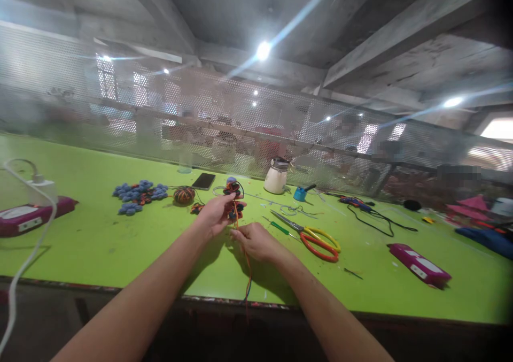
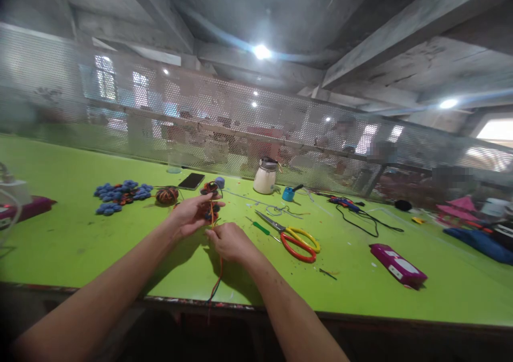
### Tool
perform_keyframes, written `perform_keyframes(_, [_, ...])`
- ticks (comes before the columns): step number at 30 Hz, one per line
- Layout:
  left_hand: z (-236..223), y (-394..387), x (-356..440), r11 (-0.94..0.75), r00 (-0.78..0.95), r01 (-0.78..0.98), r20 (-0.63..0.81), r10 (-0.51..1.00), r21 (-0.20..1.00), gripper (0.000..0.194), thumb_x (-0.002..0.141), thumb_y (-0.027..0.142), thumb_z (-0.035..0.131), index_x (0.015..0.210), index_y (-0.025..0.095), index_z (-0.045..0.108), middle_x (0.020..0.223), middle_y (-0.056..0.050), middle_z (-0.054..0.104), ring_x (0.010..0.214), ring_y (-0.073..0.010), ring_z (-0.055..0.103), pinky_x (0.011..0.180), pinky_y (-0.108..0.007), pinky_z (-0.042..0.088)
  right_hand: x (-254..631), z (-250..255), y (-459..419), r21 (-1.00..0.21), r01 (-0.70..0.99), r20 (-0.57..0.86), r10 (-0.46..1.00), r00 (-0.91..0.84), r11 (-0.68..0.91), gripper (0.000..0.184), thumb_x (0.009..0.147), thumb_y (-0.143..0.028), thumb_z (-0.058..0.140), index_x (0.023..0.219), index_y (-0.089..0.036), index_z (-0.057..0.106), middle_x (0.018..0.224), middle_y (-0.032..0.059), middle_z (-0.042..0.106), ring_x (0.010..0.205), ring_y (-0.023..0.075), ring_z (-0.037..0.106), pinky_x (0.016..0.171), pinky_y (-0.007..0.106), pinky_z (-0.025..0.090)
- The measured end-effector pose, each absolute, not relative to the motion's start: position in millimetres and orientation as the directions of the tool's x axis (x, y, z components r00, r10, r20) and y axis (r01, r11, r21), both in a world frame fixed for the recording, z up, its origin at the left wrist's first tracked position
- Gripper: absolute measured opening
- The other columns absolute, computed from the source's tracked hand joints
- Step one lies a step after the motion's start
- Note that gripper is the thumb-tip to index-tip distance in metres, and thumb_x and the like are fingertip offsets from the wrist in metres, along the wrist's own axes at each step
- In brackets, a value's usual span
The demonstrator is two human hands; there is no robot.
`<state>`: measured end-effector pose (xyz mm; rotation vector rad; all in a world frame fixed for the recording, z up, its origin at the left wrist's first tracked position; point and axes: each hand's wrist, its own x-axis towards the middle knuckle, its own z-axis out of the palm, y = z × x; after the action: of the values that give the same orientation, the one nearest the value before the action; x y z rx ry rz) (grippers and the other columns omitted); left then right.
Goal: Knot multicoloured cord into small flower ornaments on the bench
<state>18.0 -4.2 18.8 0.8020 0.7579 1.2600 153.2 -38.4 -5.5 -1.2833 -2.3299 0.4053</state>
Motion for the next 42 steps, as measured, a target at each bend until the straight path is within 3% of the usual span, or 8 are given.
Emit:
perform_keyframes(10, [21.1,-9.5,17.6,0.216,0.304,-0.494,-0.065,0.95,0.842,0.014,0.079,0.005,0.048,0.089,0.01,0.057,0.075,-0.012,0.069,0.072,-0.0221,0.068,0.064,-0.036,0.056,159.4,5.6,-42.7,-0.428,0.745,0.159,0.855,-0.495,0.511,0.031,0.089,-0.028,0.045,0.064,-0.017,0.062,0.056,0.0038,0.063,0.049,0.0126,0.05,0.052,0.025,0.03])
perform_keyframes(15, [17.5,-9.1,16.6,0.115,0.334,-0.48,0.06,0.941,0.87,0.048,0.063,-0.013,0.049,0.104,0.011,0.056,0.078,-0.01,0.068,0.081,-0.0235,0.069,0.072,-0.036,0.056,160.2,9.7,-45.7,-0.353,0.778,0.161,0.853,-0.497,0.52,0.034,0.089,-0.029,0.044,0.066,-0.016,0.064,0.057,0.0047,0.064,0.049,0.0128,0.051,0.05,0.024,0.03])
perform_keyframes(20, [18.9,-9.8,19.3,0.105,0.291,-0.487,0.048,0.955,0.867,0.052,0.072,-0.011,0.048,0.118,0.014,0.052,0.074,-0.008,0.068,0.07,-0.0209,0.07,0.067,-0.033,0.056,161.3,10.3,-44.4,-0.387,0.755,0.153,0.844,-0.513,0.529,0.034,0.09,-0.03,0.043,0.074,-0.015,0.068,0.058,0.0042,0.066,0.052,0.0126,0.053,0.051,0.023,0.031])
perform_keyframes(25, [21.7,-11.5,22.4,0.105,0.258,-0.491,0.029,0.966,0.865,0.019,0.08,-0.005,0.048,0.084,0.006,0.063,0.075,-0.01,0.068,0.064,-0.0154,0.067,0.068,-0.028,0.057,161.3,8.6,-42.1,-0.38,0.765,0.113,0.847,-0.519,0.52,0.036,0.092,-0.032,0.04,0.083,-0.013,0.069,0.061,0.0047,0.066,0.055,0.0125,0.054,0.053,0.022,0.033])
perform_keyframes(28, [21.9,-13.2,23.8,0.106,0.273,-0.478,0.033,0.961,0.872,0.021,0.079,-0.006,0.048,0.069,0.004,0.064,0.075,-0.011,0.068,0.065,-0.0143,0.066,0.069,-0.026,0.057,160.6,7.1,-41.7,-0.35,0.78,0.103,0.849,-0.518,0.519,0.036,0.092,-0.033,0.04,0.083,-0.013,0.069,0.061,0.0049,0.066,0.054,0.0122,0.052,0.053,0.023,0.032])
perform_keyframes(33, [20.0,-14.0,26.4,0.112,0.268,-0.459,0.018,0.963,0.882,0.023,0.078,-0.008,0.047,0.071,0.005,0.066,0.066,-0.009,0.066,0.057,-0.0115,0.063,0.057,-0.021,0.054,160.1,5.9,-42.9,-0.337,0.785,0.11,0.85,-0.516,0.52,0.032,0.091,-0.031,0.042,0.082,-0.015,0.068,0.062,0.0043,0.064,0.053,0.0122,0.05,0.053,0.024,0.03])
perform_keyframes(38, [15.9,-8.9,29.0,0.093,0.23,-0.47,0.02,0.973,0.878,0.027,0.076,-0.01,0.045,0.062,0.004,0.063,0.062,-0.008,0.065,0.053,-0.0102,0.061,0.057,-0.021,0.053,163.9,9.8,-40.0,-0.287,0.843,0.211,0.889,-0.407,0.454,0.049,0.084,-0.053,0.049,0.055,-0.017,0.063,0.048,0.0019,0.053,0.046,0.0112,0.038,0.049,0.026,0.023])
perform_keyframes(42, [13.4,-4.7,29.5,0.065,0.207,-0.484,0.041,0.978,0.873,0.023,0.075,-0.009,0.048,0.062,0.005,0.062,0.063,-0.008,0.065,0.053,-0.0098,0.06,0.054,-0.019,0.051,167.4,11.0,-35.2,-0.322,0.879,0.542,0.83,-0.133,0.351,0.042,0.078,-0.053,0.058,0.059,-0.016,0.061,0.055,0.0035,0.056,0.054,0.0147,0.047,0.054,0.027,0.031])
